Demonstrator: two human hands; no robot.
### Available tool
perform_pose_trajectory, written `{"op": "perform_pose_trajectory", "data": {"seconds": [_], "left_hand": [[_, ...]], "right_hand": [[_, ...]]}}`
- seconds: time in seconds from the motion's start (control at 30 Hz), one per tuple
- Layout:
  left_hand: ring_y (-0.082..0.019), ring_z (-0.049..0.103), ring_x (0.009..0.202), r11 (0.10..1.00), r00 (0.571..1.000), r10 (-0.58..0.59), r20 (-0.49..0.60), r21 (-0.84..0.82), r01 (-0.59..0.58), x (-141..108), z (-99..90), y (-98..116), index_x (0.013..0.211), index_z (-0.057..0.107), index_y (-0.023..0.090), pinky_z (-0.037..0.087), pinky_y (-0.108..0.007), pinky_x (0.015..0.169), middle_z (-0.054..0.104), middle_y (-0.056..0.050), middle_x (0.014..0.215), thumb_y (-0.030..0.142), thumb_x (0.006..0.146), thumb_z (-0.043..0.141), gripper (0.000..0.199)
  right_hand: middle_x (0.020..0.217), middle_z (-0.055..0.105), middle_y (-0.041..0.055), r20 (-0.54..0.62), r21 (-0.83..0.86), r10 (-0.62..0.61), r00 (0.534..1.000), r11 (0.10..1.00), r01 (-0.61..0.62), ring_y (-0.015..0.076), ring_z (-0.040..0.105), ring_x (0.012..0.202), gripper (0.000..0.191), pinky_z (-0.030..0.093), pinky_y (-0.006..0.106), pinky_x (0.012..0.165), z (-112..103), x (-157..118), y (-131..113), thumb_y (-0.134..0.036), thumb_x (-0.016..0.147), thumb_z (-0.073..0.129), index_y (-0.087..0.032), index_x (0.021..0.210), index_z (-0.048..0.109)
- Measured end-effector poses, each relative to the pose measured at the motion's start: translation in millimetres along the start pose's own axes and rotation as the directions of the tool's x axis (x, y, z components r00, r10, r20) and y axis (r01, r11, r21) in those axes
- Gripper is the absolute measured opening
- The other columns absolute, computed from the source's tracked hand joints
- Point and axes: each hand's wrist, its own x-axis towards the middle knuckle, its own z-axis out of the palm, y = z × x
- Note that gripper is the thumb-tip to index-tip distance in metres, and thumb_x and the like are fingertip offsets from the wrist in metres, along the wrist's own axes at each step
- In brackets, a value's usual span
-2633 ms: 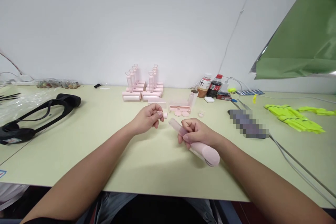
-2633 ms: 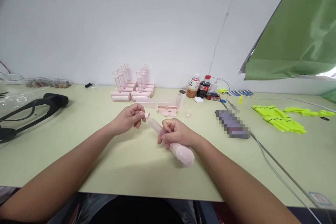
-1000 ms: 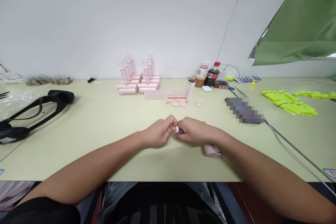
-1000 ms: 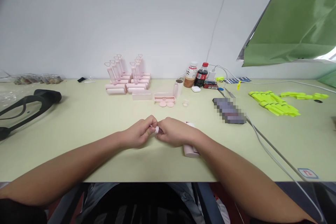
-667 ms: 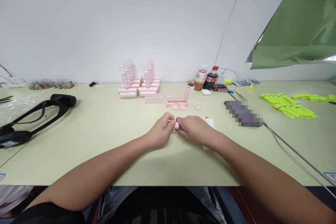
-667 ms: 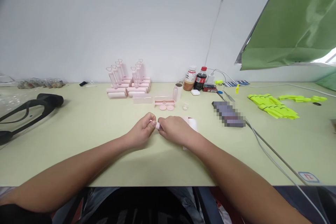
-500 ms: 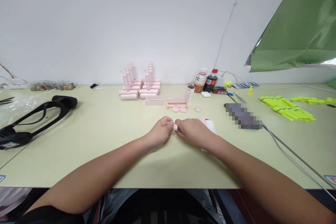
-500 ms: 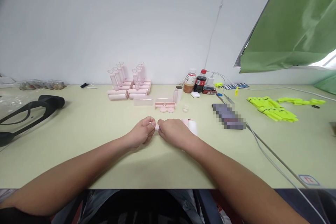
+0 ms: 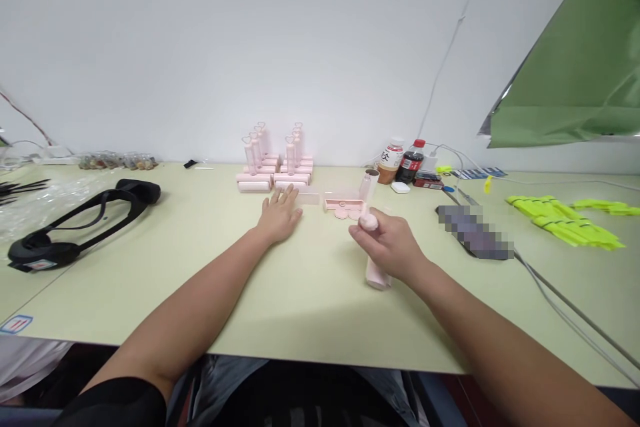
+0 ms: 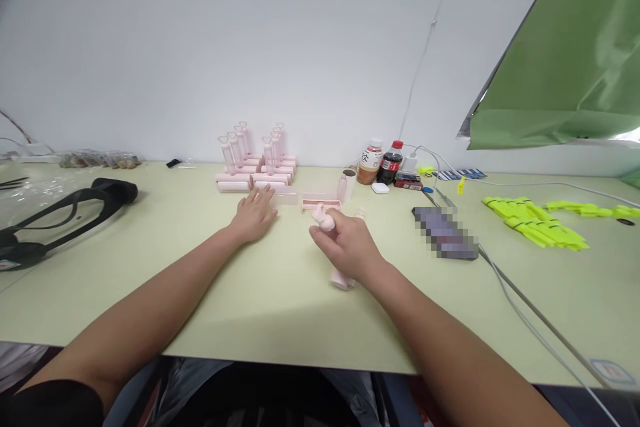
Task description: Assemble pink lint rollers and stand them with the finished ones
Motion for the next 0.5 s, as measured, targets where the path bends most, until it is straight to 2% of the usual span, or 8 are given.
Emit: {"op": "perform_pose_trajectory", "data": {"seconds": [0.07, 0.1, 0.2, 0.27, 0.33, 0.4, 0.47, 0.5], "left_hand": [[-0.034, 0.014, 0.145, 0.999, 1.0, 0.004, 0.024, 0.052, -0.005, 0.9, 0.9, -2.1, 0.149, 0.025, 0.019, 0.021, -0.057, 0.11, 0.026, -0.012, 0.157, 0.046, 0.094, 0.034, 0.062], [-0.034, 0.021, 0.142, 0.998, 1.0, 0.001, -0.006, 0.068, 0.0, 0.5, 0.2, -0.8, 0.147, 0.03, 0.019, 0.024, -0.054, 0.11, 0.033, -0.013, 0.153, 0.045, 0.093, 0.037, 0.06], [-0.031, 0.042, 0.127, 0.996, 0.982, -0.031, -0.184, 0.074, 0.045, -2.1, -5.4, 7.0, 0.133, 0.048, 0.019, 0.032, -0.046, 0.104, 0.052, -0.015, 0.131, 0.044, 0.091, 0.043, 0.049], [-0.031, 0.046, 0.121, 0.996, 0.973, -0.039, -0.229, 0.064, 0.055, -4.0, -9.3, 11.7, 0.129, 0.051, 0.021, 0.036, -0.044, 0.1, 0.054, -0.014, 0.126, 0.048, 0.088, 0.048, 0.049], [-0.033, 0.049, 0.118, 0.996, 0.985, -0.046, -0.167, 0.062, 0.057, -5.9, -11.9, 13.8, 0.131, 0.049, 0.023, 0.039, -0.045, 0.096, 0.052, -0.013, 0.128, 0.049, 0.083, 0.055, 0.055], [-0.034, 0.052, 0.113, 0.993, 0.989, -0.109, -0.096, 0.041, 0.114, -7.3, -13.9, 13.2, 0.132, 0.048, 0.022, 0.043, -0.045, 0.091, 0.051, -0.015, 0.129, 0.043, 0.082, 0.056, 0.055], [-0.035, 0.054, 0.11, 0.978, 0.976, -0.204, -0.075, -0.064, 0.199, -8.1, -16.2, 11.2, 0.131, 0.048, 0.02, 0.044, -0.044, 0.087, 0.053, -0.017, 0.126, 0.034, 0.081, 0.057, 0.053], [-0.035, 0.055, 0.11, 0.95, 0.963, -0.26, -0.068, -0.2, 0.242, -8.2, -17.7, 10.2, 0.131, 0.047, 0.019, 0.045, -0.044, 0.087, 0.055, -0.017, 0.124, 0.031, 0.08, 0.059, 0.054]], "right_hand": [[0.062, 0.057, 0.0, -0.126, 0.134, -0.085, 0.988, 0.986, 0.102, 0.0156, 0.053, 0.058, 0.026, 0.038, 0.027, 0.058, 1.4, -1.4, 4.1, -0.04, 0.087, 0.051, -0.021, 0.07, 0.051], [0.065, 0.059, 0.0009, -0.175, 0.188, -0.126, 0.977, 0.969, 0.159, 0.0161, 0.054, 0.061, 0.025, 0.04, 0.028, 0.06, 2.7, -1.9, 6.2, -0.04, 0.087, 0.051, -0.02, 0.072, 0.054], [0.067, 0.058, 0.0014, -0.246, 0.318, -0.169, 0.955, 0.916, 0.244, 0.0153, 0.053, 0.06, 0.029, 0.042, 0.028, 0.058, 8.2, -2.6, 11.4, -0.043, 0.089, 0.049, -0.019, 0.074, 0.057], [0.065, 0.057, 0.0009, -0.247, 0.413, -0.113, 0.962, 0.886, 0.21, 0.0136, 0.051, 0.055, 0.033, 0.041, 0.027, 0.052, 12.6, -2.5, 13.9, -0.046, 0.091, 0.047, -0.019, 0.074, 0.056], [0.065, 0.057, 0.0005, -0.236, 0.507, -0.033, 0.971, 0.848, 0.152, 0.0119, 0.05, 0.051, 0.035, 0.04, 0.025, 0.047, 17.2, -2.1, 15.8, -0.048, 0.092, 0.047, -0.019, 0.076, 0.057], [0.065, 0.058, 0.0002, -0.23, 0.587, 0.044, 0.972, 0.803, 0.102, 0.011, 0.051, 0.048, 0.035, 0.04, 0.023, 0.043, 21.1, -1.2, 16.9, -0.05, 0.091, 0.05, -0.018, 0.078, 0.057], [0.065, 0.059, 0.0002, -0.229, 0.654, 0.103, 0.968, 0.752, 0.075, 0.0113, 0.054, 0.048, 0.034, 0.043, 0.024, 0.043, 23.3, 0.2, 17.0, -0.05, 0.09, 0.054, -0.018, 0.078, 0.058], [0.066, 0.06, 0.0003, -0.236, 0.683, 0.129, 0.963, 0.727, 0.07, 0.0117, 0.056, 0.048, 0.034, 0.046, 0.024, 0.044, 23.6, 1.1, 16.7, -0.049, 0.089, 0.056, -0.018, 0.078, 0.059]]}}
